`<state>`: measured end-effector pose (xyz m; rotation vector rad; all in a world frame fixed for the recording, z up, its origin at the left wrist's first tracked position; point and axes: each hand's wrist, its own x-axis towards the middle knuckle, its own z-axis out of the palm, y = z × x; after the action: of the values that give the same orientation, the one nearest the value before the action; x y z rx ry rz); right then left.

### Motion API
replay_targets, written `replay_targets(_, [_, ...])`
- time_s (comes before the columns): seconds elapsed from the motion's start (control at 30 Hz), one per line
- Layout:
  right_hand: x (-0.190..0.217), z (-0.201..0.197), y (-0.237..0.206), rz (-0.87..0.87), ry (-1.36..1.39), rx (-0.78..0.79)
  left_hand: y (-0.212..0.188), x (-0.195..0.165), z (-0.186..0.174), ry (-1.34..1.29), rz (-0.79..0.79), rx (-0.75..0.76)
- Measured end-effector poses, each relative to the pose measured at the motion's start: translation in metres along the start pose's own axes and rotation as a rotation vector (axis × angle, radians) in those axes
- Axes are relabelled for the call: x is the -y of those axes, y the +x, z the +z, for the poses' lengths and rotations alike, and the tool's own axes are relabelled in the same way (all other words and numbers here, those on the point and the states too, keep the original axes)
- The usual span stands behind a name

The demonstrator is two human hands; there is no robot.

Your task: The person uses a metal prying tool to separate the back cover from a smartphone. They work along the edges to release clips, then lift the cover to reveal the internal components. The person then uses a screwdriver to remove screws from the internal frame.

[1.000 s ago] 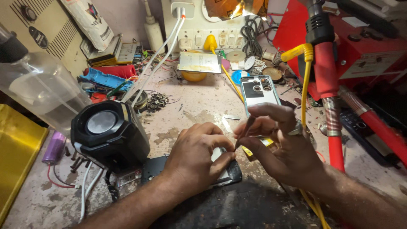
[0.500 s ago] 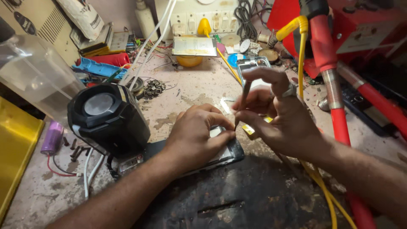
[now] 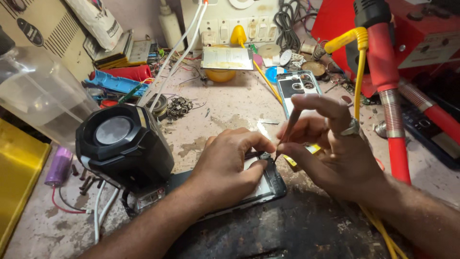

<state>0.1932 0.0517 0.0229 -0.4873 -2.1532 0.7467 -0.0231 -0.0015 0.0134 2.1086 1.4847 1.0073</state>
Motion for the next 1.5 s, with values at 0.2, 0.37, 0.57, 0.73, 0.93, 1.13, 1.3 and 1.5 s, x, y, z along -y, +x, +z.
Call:
replay_targets(0.2, [0.0,0.003,0.002,0.031,-0.023,-0.024,0.0,0.002,0.001,0.018,0.015,0.02])
replay_targets(0.37, [-0.004,0.0,-0.003,0.021,0.1,-0.089,0.0,-0.002,0.001,-0.058,-0.045,-0.004])
replay_targets(0.57, [-0.005,-0.004,-0.004,0.078,0.089,-0.099,0.0,-0.001,0.0,-0.126,-0.052,-0.026])
replay_targets(0.73, [-0.004,0.003,-0.005,0.097,0.075,-0.062,0.002,-0.002,-0.005,-0.251,-0.182,0.012])
replay_targets(0.93, [-0.003,0.004,-0.005,0.102,0.037,-0.034,0.002,-0.003,-0.004,-0.228,-0.163,0.028])
replay_targets(1.13, [-0.001,0.005,-0.004,-0.111,-0.104,-0.056,0.002,0.002,0.0,-0.201,-0.112,-0.004])
replay_targets(1.3, [-0.002,0.007,0.0,-0.138,-0.088,-0.069,0.003,0.005,0.003,-0.194,-0.099,-0.015])
replay_targets(1.5, [-0.003,0.011,0.015,-0.117,-0.136,-0.004,0.003,0.005,0.003,-0.209,-0.094,-0.032])
